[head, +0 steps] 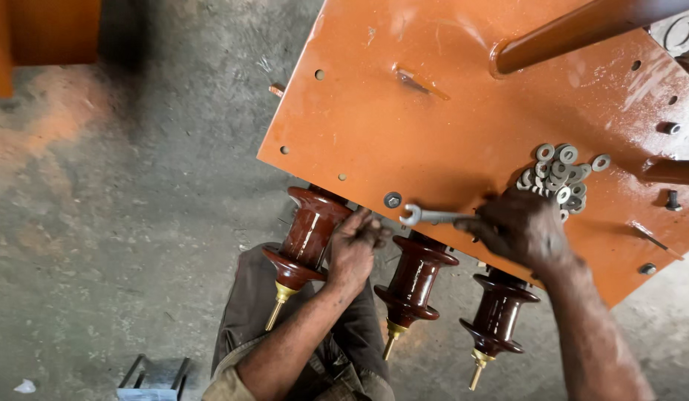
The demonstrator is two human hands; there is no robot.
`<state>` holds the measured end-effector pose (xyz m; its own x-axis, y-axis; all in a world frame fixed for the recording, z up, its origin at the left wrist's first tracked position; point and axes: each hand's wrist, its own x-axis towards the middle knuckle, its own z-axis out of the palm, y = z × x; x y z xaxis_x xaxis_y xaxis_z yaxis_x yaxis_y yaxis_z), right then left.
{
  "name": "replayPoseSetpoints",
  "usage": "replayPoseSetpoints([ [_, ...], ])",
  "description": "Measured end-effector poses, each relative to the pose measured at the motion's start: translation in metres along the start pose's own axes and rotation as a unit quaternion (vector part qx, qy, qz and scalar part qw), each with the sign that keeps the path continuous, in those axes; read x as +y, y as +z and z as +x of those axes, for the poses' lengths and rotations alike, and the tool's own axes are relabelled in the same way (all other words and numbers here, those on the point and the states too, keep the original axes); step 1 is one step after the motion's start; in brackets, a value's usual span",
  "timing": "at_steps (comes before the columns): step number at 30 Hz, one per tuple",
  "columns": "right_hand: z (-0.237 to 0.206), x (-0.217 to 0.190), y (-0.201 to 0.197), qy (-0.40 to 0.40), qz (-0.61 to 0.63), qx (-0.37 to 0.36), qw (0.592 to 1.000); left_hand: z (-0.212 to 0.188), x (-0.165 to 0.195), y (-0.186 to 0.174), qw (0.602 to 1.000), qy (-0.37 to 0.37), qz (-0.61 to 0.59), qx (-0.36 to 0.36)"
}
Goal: The person tightens bolts on an orange metal panel fitted with brown porcelain insulator bushings, using open-end wrenches to fasten nuts while holding hardware in place. They handle washers and bolts from a pile on the panel, work around several insulators, and near the end wipe small metal parts with a green cloth.
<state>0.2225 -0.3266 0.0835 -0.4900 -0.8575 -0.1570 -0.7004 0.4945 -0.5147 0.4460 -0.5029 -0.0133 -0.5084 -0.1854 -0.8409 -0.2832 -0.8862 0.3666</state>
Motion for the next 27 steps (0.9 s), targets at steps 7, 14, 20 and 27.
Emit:
replayPoseSetpoints([
  [7, 0.08, 0.008, -0.029, -0.061, -0.054, -0.173, 0.982, 0.008, 0.004, 0.016, 0.998, -0.01, 0.058, -0.001],
  [14, 0.118, -0.002, -0.037, -0.119, -0.113, -0.208, 0.964, 0.016, -0.001, 0.026, 0.998, 0.004, -0.041, -0.054],
  [20, 0.148, -0.006, -0.029, -0.106, -0.247, -0.264, 0.926, 0.018, -0.008, 0.033, 0.995, 0.011, -0.085, -0.049],
  [27, 0.104, -0.036, -0.027, -0.034, -0.088, -0.161, 0.982, 0.018, -0.012, 0.026, 0.996, 0.035, -0.034, -0.073],
])
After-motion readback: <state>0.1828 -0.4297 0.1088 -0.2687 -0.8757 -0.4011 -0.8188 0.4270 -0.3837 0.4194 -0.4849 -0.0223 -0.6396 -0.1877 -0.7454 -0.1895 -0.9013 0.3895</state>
